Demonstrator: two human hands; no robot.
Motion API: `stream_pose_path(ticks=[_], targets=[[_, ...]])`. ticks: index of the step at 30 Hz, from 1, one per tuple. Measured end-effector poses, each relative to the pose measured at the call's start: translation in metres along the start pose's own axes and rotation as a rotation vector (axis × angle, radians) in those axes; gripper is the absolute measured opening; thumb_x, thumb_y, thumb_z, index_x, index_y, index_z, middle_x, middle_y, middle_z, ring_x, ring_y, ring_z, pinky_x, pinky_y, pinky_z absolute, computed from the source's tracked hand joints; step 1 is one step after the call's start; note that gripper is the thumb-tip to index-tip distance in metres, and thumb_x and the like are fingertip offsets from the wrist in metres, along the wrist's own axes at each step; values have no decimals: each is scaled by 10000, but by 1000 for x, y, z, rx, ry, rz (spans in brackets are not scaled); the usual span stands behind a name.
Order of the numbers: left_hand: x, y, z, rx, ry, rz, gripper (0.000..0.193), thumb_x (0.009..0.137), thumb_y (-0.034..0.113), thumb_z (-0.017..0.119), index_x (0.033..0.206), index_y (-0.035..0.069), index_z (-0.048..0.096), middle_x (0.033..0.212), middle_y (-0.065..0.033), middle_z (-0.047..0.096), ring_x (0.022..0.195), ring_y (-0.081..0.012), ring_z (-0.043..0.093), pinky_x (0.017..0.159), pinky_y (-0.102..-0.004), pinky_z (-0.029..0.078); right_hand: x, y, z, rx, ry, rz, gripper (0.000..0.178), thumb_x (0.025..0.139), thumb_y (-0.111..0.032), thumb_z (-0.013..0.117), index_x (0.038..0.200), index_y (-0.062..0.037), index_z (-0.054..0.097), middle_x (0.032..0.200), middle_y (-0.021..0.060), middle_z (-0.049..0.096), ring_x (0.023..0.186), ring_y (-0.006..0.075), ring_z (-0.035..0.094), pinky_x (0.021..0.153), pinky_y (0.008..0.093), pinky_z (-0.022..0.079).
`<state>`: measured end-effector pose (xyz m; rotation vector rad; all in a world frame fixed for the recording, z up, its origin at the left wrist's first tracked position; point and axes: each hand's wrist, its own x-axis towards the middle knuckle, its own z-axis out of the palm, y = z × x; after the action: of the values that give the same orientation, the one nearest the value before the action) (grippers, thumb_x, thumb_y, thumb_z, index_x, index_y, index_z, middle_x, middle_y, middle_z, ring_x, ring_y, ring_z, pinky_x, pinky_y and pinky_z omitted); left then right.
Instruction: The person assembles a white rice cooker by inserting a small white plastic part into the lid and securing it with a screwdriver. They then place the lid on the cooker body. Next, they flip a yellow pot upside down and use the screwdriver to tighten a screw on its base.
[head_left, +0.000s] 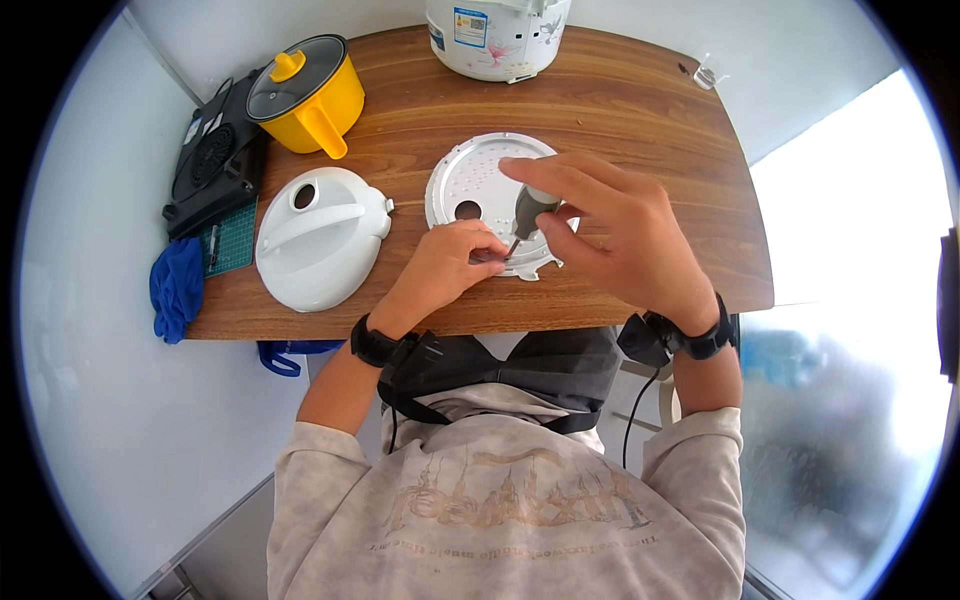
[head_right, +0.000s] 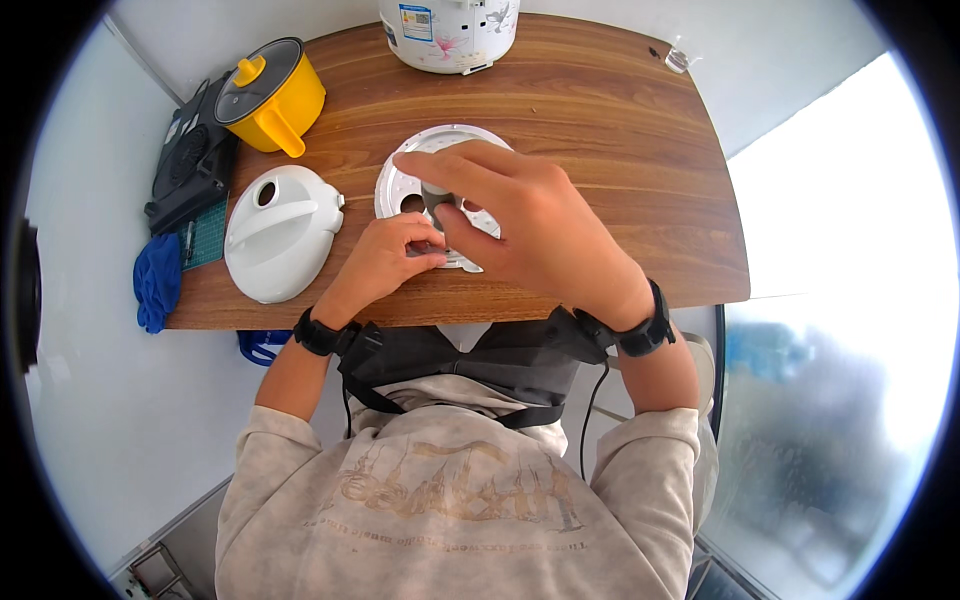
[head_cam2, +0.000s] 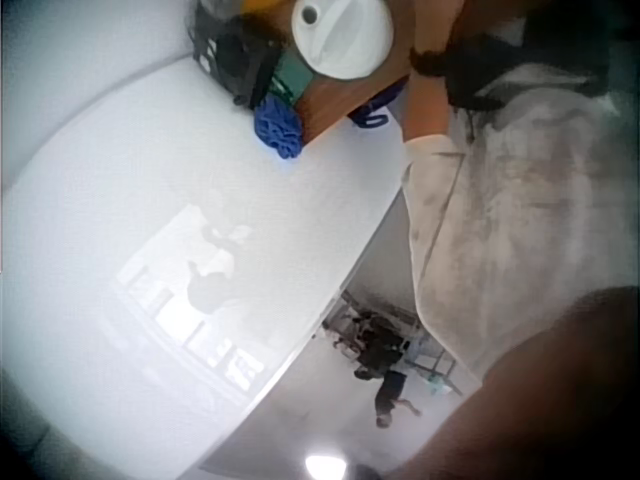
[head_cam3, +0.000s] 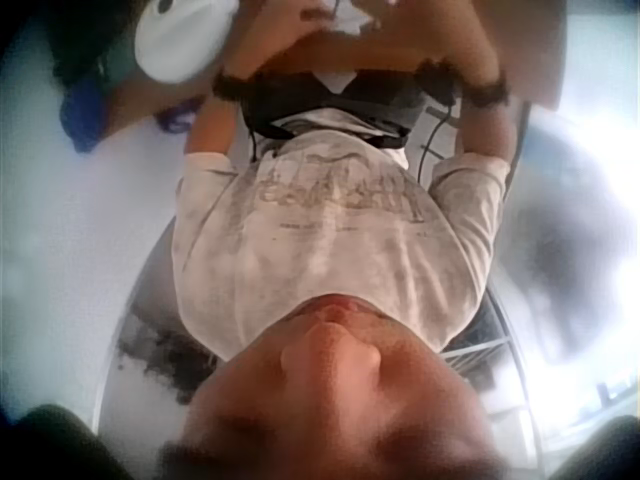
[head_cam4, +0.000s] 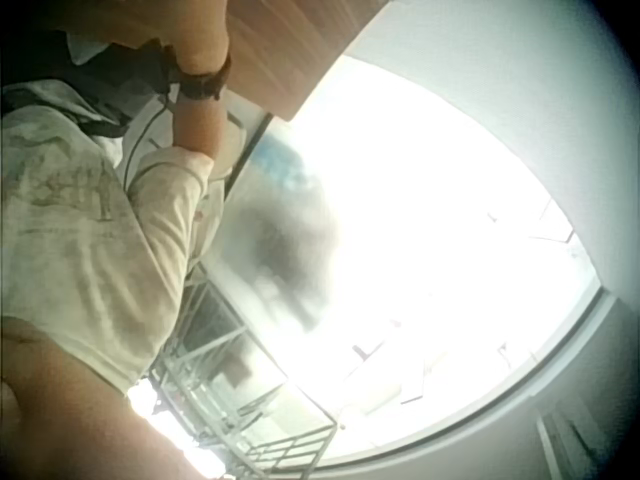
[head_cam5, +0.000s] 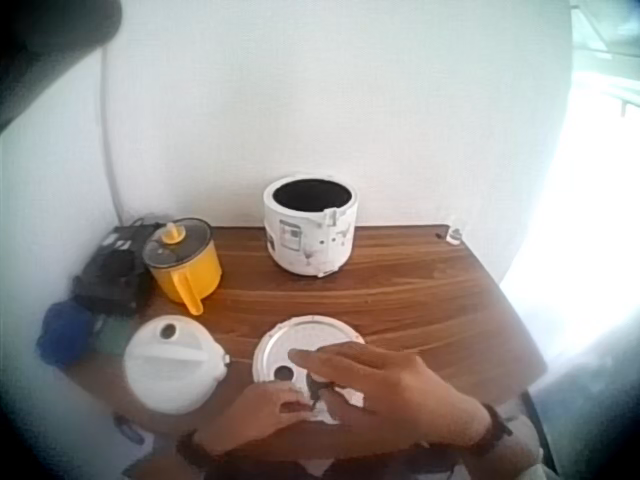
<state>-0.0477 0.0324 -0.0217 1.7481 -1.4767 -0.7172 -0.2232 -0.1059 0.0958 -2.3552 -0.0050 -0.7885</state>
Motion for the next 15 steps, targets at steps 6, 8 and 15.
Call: stream_pose_path(ticks=[6, 8, 15], targets=[[-2, 8, -2, 44, 17, -17, 146, 832, 102, 772, 957, 32, 746, 921, -80, 683, 833, -244, 676, 747, -329, 536, -6, -10, 3, -39, -19, -72, 434, 809, -11, 754, 1225, -125, 708, 1011, 80, 694, 783, 251, 682, 664, 342, 584], [-3, 5, 0, 4, 61, 0, 135, 833, 108, 774, 945, 38, 748, 917, -75, 687, 833, -245, 676, 746, -333, 535, -6, -15, -2, -51, -84, -79, 442, 798, 4, 780, 1226, -90, 721, 1057, 107, 697, 826, 232, 692, 674, 324, 591], [-1, 11, -1, 10, 30, -57, 125, 831, 123, 782, 931, 50, 763, 905, -67, 706, 810, -248, 678, 732, -336, 533, -8, -11, 4, -146, 3, -121, 405, 779, 0, 791, 1169, -98, 743, 1047, 93, 702, 814, 233, 695, 675, 328, 594]])
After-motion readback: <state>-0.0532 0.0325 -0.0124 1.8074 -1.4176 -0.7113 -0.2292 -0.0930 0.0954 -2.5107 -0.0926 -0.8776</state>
